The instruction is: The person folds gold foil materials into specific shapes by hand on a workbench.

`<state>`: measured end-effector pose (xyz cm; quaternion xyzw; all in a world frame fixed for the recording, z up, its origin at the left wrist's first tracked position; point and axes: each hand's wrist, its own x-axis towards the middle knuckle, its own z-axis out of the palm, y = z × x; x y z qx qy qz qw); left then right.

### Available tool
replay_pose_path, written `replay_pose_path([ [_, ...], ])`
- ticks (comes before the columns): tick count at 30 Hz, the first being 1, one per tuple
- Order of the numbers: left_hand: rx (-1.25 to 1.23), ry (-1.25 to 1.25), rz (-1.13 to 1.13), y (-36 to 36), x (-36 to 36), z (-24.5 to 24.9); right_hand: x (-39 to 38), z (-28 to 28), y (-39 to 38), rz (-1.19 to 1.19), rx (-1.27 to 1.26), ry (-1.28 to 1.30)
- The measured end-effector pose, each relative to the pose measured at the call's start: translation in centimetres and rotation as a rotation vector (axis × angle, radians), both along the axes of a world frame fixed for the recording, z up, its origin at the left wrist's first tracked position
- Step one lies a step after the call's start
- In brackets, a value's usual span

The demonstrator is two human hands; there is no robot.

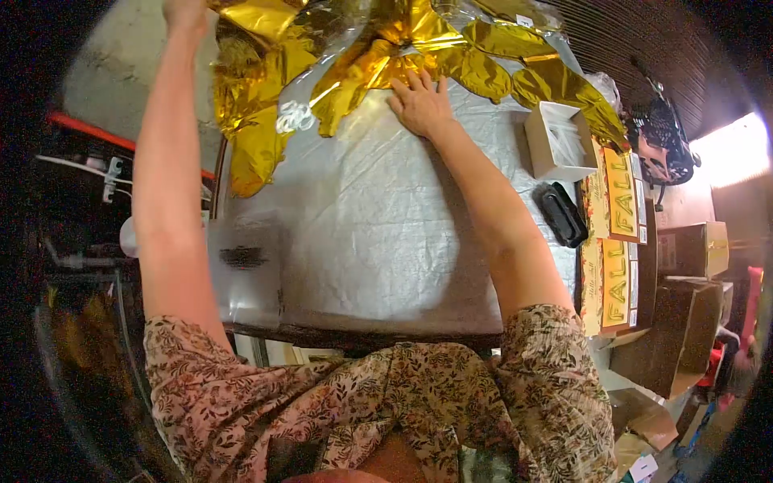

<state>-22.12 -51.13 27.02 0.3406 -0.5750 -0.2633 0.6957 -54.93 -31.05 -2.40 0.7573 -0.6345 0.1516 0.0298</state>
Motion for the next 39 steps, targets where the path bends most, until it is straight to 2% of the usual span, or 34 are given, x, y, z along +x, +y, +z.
replay_pose_path([
  [1,-0.075,-0.003,-0.035,7.7,-2.8,2.3,0.0,-0.3,-0.1,-0.007,0.015,-0.009],
  [2,-0.083,-0.005,-0.024,10.2,-2.7,3.6,0.0,-0.3,-0.2,-0.008,0.026,-0.017],
  [4,0.053,-0.216,-0.079,13.4,-2.4,5.3,-0.1,0.5,-0.1,0.013,0.046,-0.027],
  [7,0.182,-0.410,-0.108,19.8,-4.8,5.1,-0.8,1.7,0.6,0.036,0.099,-0.035],
  [8,0.070,-0.585,-0.023,20.6,-5.1,4.1,-1.2,1.9,1.1,0.134,0.146,-0.417],
  [9,-0.002,-0.613,-0.045,22.9,-6.1,3.1,-1.4,2.2,1.9,0.231,0.191,-0.795],
  [10,-0.081,-0.636,-0.063,24.9,-6.8,2.0,-1.3,3.3,3.3,0.233,0.188,-0.783],
  [11,-0.096,-0.619,-0.322,24.9,-6.5,0.6,-1.1,5.0,5.9,0.264,0.020,-0.852],
  [12,-0.001,-0.670,-0.368,26.9,-6.8,0.5,-1.1,6.4,8.1,0.287,-0.148,-0.921],
  [13,0.091,-0.722,-0.412,29.5,-7.1,0.5,-1.9,7.4,8.9,0.190,-0.126,-0.880],
  [14,0.153,-0.854,-0.451,31.0,-6.9,0.5,-2.2,9.5,10.5,0.246,-0.232,-0.875],
  [16,0.220,-0.832,-0.524,34.4,-7.8,0.1,-2.3,13.6,14.6,0.331,-0.446,-0.797],
  [17,0.153,-0.953,-0.447,35.3,-8.2,0.0,-2.0,15.4,16.8,0.320,-0.443,-0.799],
  [18,0.157,-0.957,-0.455,35.5,-8.5,-1.3,-1.8,17.0,18.9,0.370,-0.310,-0.803],
  [19,0.059,-0.903,-0.452,35.2,-8.9,-3.5,-1.4,17.7,20.5,0.424,-0.175,-0.802],
  [20,-0.038,-0.847,-0.448,36.2,-9.3,-4.6,-1.0,17.6,21.7,0.413,-0.185,-0.802],
  [21,-0.067,-0.911,-0.423,37.1,-9.5,-5.6,-0.9,17.1,22.4,0.406,-0.182,-0.802],
  [23,-0.139,-0.989,-0.444,39.2,-9.8,-6.5,-0.1,17.2,23.8,0.448,-0.426,-0.794],
  [24,-0.240,-0.995,-0.472,39.8,-9.9,-7.0,-0.1,17.6,24.3,0.612,-0.163,-1.295],
  [26,-0.217,-1.039,-0.539,41.4,-9.7,-6.7,-2.4,18.6,25.2,0.439,-0.476,-0.578],
  [27,-0.195,-1.087,-0.606,42.2,-9.4,-6.3,-4.1,17.8,24.3,0.536,-0.302,-0.538],
  [29,-0.177,-1.098,-0.673,43.3,-8.9,-5.4,-4.5,19.0,26.1,0.635,-0.173,-0.376],
  [30,-0.208,-1.072,-0.717,43.4,-8.5,-5.1,-4.3,20.1,27.2,0.595,0.202,-0.613],
  [31,-0.051,-0.954,-0.842,43.0,-8.0,-5.0,-4.1,20.4,27.8,0.599,0.209,-0.613],
  [33,0.021,-0.967,-0.830,45.2,-7.7,-0.6,-4.9,20.7,28.3,0.559,0.332,-0.789],
  [34,0.045,-0.938,-0.882,44.9,-7.4,-0.1,-4.8,21.7,27.9,0.691,0.436,-0.703],
  [35,0.056,-0.937,-0.915,44.6,-7.2,0.2,-4.4,21.9,28.2,0.688,0.442,-0.704],
  [37,0.151,-0.933,-1.000,43.2,-7.0,0.4,-2.5,23.2,29.4,0.755,0.564,-1.179],
  [38,0.153,-0.933,-1.007,43.8,-7.3,0.8,-1.1,22.1,25.9,1.548,0.369,-1.161],
  [39,0.059,-0.954,-1.017,44.5,-7.7,1.3,-2.3,21.1,25.6,1.544,0.369,-1.161],
])
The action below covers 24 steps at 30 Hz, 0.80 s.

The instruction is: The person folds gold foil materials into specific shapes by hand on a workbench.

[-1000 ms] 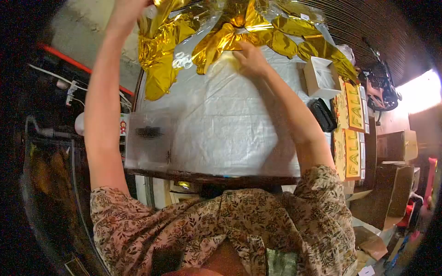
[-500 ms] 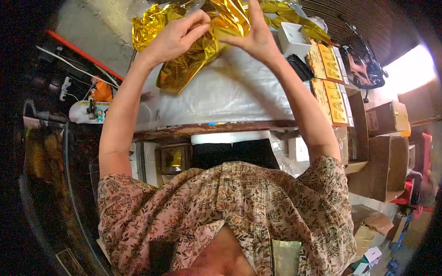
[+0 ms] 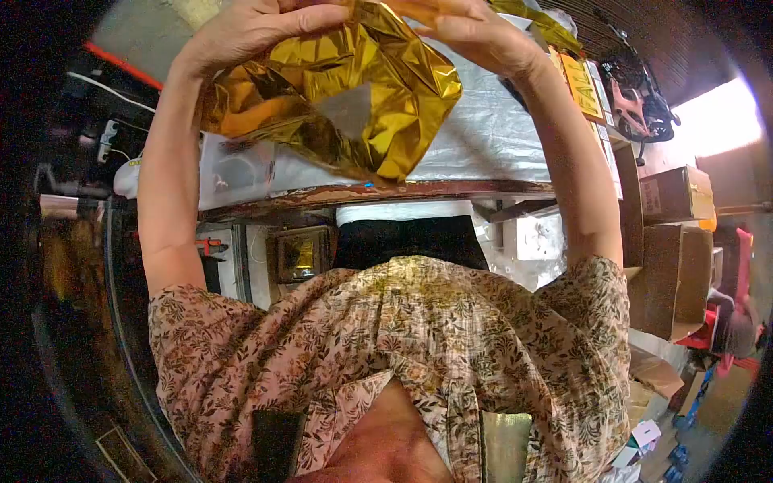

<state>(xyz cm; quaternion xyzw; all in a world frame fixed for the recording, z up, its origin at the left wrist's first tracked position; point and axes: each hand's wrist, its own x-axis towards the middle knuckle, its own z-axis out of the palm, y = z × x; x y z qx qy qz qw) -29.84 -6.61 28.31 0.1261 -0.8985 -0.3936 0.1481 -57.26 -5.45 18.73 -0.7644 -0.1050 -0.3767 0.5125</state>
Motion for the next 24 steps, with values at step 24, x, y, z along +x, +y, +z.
replay_pose_path([
  [24,-0.217,-0.167,0.374,-8.0,-2.1,-7.9,0.1,2.6,-1.3,-1.200,0.278,1.213],
])
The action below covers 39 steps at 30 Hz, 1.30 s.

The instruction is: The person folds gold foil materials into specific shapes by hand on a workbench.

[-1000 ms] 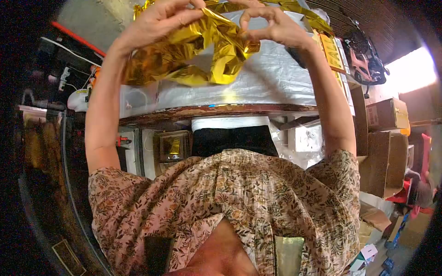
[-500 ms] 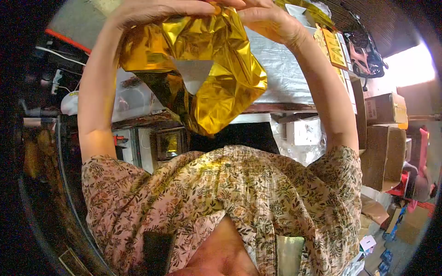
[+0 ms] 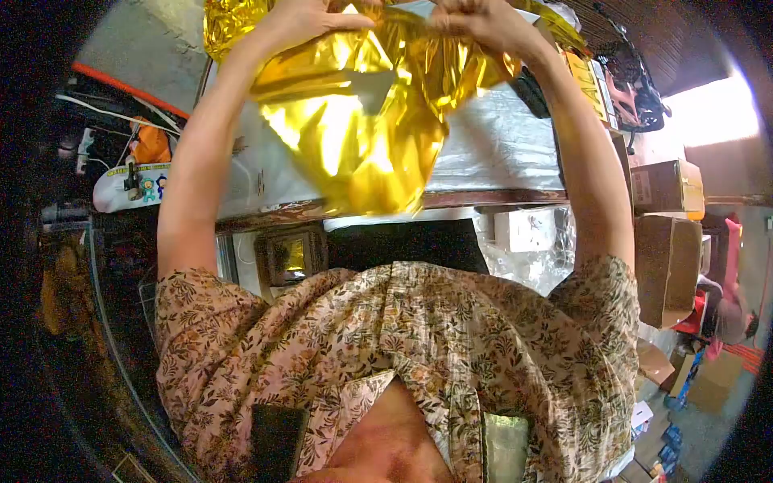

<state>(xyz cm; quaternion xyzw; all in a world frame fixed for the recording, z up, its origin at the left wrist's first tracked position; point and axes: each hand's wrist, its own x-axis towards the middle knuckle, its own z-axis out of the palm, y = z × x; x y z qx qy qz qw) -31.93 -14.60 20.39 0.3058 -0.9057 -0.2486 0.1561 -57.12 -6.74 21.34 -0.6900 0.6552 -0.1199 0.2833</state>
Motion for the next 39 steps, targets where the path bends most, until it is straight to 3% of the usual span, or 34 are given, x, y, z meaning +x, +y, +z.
replay_pose_path([
  [2,-0.529,0.209,0.091,-2.4,1.2,-5.3,-4.6,-6.1,-6.7,0.683,-0.678,-0.500],
  [3,-0.797,0.323,0.117,-4.2,1.5,-7.7,-4.8,-5.4,-8.4,0.308,-0.373,0.332],
  [4,-0.323,0.119,0.154,-2.8,2.0,-7.3,-4.5,-5.9,-9.0,0.310,-0.377,0.334],
  [6,-0.824,0.325,0.109,-1.0,2.4,-12.6,-3.6,-8.9,-9.4,0.177,-0.576,0.922],
  [7,-0.451,0.071,0.181,0.6,2.6,-14.0,-4.7,-11.0,-9.1,0.479,-0.983,0.112],
  [9,-0.500,-0.006,0.198,2.6,3.0,-16.7,-2.1,-11.0,-6.5,0.465,-1.296,0.926],
  [10,-0.545,-0.089,0.207,3.1,3.2,-18.1,-2.2,-14.0,-5.5,0.366,-1.140,0.867],
  [12,-0.508,-0.097,0.237,3.1,3.8,-19.6,-1.5,-16.1,-3.2,0.423,-0.971,0.836],
  [13,-0.423,-0.143,0.231,3.2,4.4,-19.9,-1.5,-17.7,-2.3,0.407,-0.646,0.697],
  [15,-0.336,-0.191,0.223,3.5,5.8,-19.9,-0.9,-20.9,0.3,0.364,-0.647,0.497],
  [16,-0.393,-0.122,0.172,3.7,6.7,-19.6,0.0,-20.9,1.8,0.364,-0.505,0.535],
  [18,-0.445,-0.056,0.124,3.4,8.0,-18.9,1.2,-22.0,3.6,0.337,-0.504,0.421],
  [20,-0.050,0.140,0.500,2.6,9.0,-17.9,2.1,-21.4,5.1,0.336,-0.507,0.430],
  [24,-0.095,-0.147,0.609,-0.3,9.6,-17.8,2.8,-21.2,5.8,0.327,-0.504,0.431],
  [26,0.366,0.102,0.680,-0.7,8.7,-18.2,2.8,-21.1,5.9,0.325,-0.500,0.443],
  [30,0.458,0.200,0.589,-0.7,7.4,-18.1,2.8,-21.2,6.1,0.321,-0.502,0.433],
  [32,0.690,0.586,0.596,0.6,5.8,-16.8,2.6,-21.4,5.9,0.320,-0.510,0.427],
  [33,0.687,0.584,0.600,0.1,5.5,-17.0,2.5,-21.7,5.8,0.323,-0.506,0.457],
  [35,0.980,0.761,0.525,-1.4,4.6,-17.8,2.3,-21.8,5.8,0.327,-0.501,0.486],
  [37,1.190,1.210,0.411,-1.6,2.6,-18.2,2.5,-21.7,5.9,0.322,-0.515,0.484],
  [38,1.371,1.315,0.350,-1.9,2.4,-17.9,2.6,-21.6,5.9,0.320,-0.518,0.481],
  [39,1.369,1.313,0.352,-2.0,2.2,-17.7,2.7,-21.4,6.0,0.312,-0.509,0.480],
])
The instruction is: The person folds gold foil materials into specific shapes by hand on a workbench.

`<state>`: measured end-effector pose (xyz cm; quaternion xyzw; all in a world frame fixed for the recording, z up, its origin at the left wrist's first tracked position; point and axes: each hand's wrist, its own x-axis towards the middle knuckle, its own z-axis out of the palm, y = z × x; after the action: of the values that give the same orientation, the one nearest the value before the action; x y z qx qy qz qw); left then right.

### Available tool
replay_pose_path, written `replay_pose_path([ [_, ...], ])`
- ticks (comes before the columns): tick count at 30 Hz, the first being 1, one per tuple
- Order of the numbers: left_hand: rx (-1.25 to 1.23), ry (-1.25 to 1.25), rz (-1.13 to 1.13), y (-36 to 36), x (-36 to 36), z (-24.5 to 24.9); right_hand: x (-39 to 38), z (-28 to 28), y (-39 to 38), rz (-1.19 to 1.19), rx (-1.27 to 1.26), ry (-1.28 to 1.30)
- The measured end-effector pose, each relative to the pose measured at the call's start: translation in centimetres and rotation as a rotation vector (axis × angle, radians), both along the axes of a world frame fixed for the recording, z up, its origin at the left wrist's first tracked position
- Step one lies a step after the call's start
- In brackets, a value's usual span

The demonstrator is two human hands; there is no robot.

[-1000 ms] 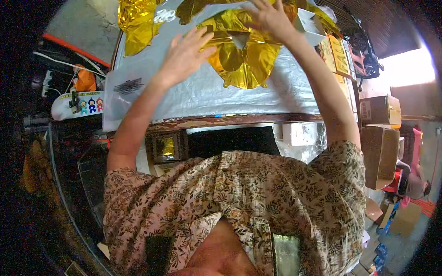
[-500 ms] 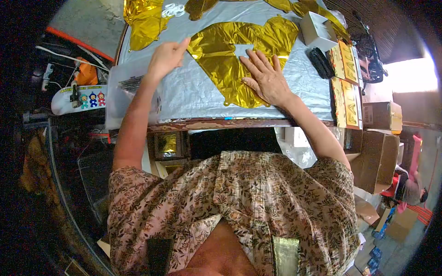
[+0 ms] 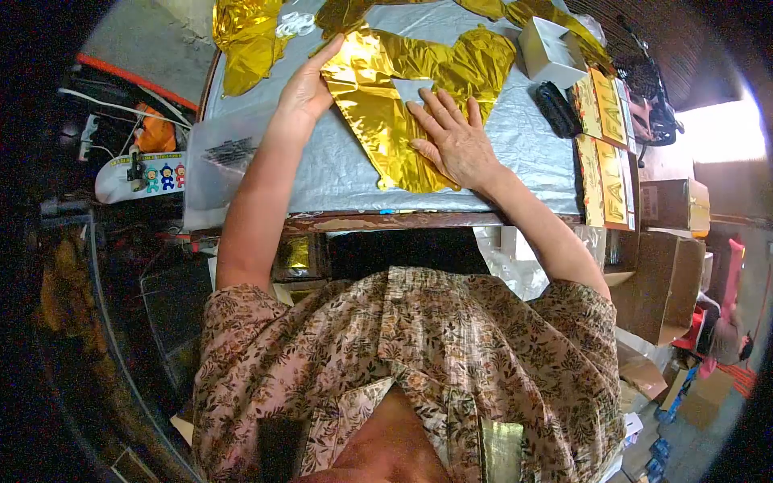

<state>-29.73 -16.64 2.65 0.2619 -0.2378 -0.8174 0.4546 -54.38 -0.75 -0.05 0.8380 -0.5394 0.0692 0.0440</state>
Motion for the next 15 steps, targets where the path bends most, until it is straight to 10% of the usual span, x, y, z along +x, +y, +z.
replay_pose_path([
  [7,-0.517,-0.373,0.436,-5.3,5.9,-2.2,0.1,0.1,0.1,-0.007,0.015,-0.002],
  [9,-0.726,-1.075,1.175,-5.5,6.3,-3.0,0.1,0.2,0.1,-0.009,0.020,-0.001],
  [12,-1.276,-1.206,0.845,-2.1,4.7,-1.4,0.2,0.2,0.2,-0.015,0.035,0.003],
  [15,-1.330,-1.819,0.384,1.2,2.2,-1.3,0.4,0.5,0.3,-0.009,0.055,-0.009],
])
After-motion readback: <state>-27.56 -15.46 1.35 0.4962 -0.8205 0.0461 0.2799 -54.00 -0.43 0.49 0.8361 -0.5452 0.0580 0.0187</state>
